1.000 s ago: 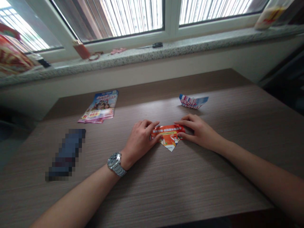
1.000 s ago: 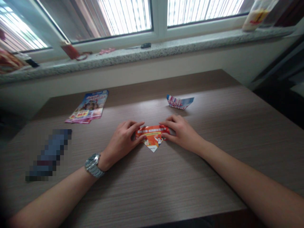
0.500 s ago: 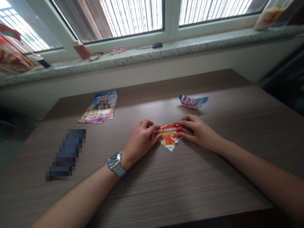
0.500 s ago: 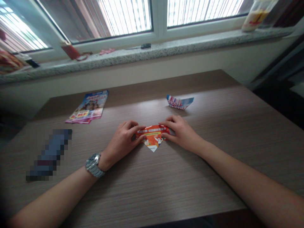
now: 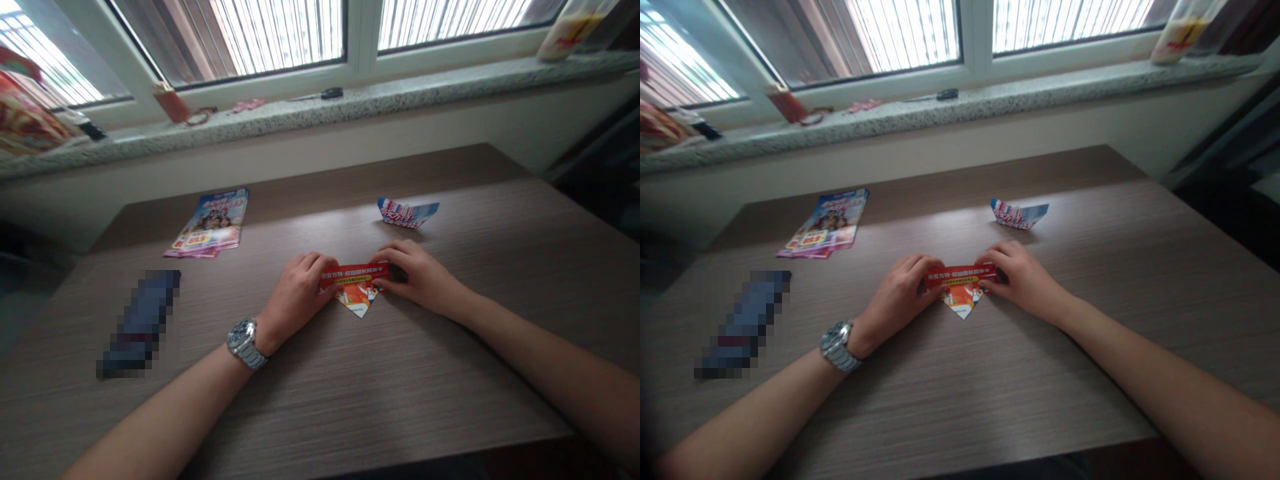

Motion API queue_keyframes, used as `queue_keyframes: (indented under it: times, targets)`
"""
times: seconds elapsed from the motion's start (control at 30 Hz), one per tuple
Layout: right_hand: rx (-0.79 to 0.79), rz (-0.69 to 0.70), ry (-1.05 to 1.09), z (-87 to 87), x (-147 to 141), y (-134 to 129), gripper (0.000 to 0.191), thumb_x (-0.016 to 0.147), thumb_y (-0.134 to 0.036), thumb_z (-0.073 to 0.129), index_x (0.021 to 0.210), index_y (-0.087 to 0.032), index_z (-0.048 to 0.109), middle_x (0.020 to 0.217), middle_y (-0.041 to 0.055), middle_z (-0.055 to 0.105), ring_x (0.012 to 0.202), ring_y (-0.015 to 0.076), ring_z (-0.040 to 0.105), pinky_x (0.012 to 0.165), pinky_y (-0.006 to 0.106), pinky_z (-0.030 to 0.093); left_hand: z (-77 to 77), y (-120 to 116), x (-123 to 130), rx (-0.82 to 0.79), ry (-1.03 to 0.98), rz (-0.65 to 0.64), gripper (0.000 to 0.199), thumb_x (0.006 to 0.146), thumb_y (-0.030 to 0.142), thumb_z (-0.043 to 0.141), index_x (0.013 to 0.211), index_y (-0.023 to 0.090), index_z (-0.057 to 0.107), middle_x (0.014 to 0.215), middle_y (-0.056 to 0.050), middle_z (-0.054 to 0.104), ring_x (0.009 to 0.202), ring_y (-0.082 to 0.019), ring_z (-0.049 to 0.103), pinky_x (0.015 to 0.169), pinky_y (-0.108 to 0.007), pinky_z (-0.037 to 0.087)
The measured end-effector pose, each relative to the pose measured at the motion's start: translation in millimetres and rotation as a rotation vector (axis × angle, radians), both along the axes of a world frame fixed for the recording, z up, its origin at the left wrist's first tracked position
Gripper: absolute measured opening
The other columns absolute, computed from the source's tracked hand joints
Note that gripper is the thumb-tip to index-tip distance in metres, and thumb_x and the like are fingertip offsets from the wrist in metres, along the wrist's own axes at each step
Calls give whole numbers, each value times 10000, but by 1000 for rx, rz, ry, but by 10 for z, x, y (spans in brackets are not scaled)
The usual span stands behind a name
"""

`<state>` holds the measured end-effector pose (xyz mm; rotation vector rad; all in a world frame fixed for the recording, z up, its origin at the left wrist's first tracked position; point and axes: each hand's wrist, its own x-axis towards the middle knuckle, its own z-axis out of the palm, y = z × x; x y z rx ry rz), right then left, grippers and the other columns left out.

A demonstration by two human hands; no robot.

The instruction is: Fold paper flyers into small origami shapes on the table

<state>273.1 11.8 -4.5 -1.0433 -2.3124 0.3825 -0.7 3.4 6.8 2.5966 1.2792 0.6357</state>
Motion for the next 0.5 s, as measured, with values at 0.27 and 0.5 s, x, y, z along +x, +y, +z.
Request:
queue_keyframes:
  times: [0.27, 0.5]
  targets:
    - [1, 59, -18, -11, -18, -6, 234, 945, -278, 664, 1176, -239, 673, 1034, 94, 688, 970, 266, 624, 843, 408, 518, 0, -7, 6, -4, 16, -38, 131, 941, 238, 683, 1026, 198, 591, 994, -41, 665, 875, -197, 610, 795, -328, 504]
    - [-2, 165, -10, -11, -22, -54, 373, 957, -284, 645, 1330, -288, 645, 1144, 96, 663, 1007, 235, 645, 869, 384, 538, -6, -13, -6, 27, 44, -100, 253, 982, 228, 627, 1235, 226, 629, 1086, -55, 670, 950, -205, 623, 848, -339, 514]
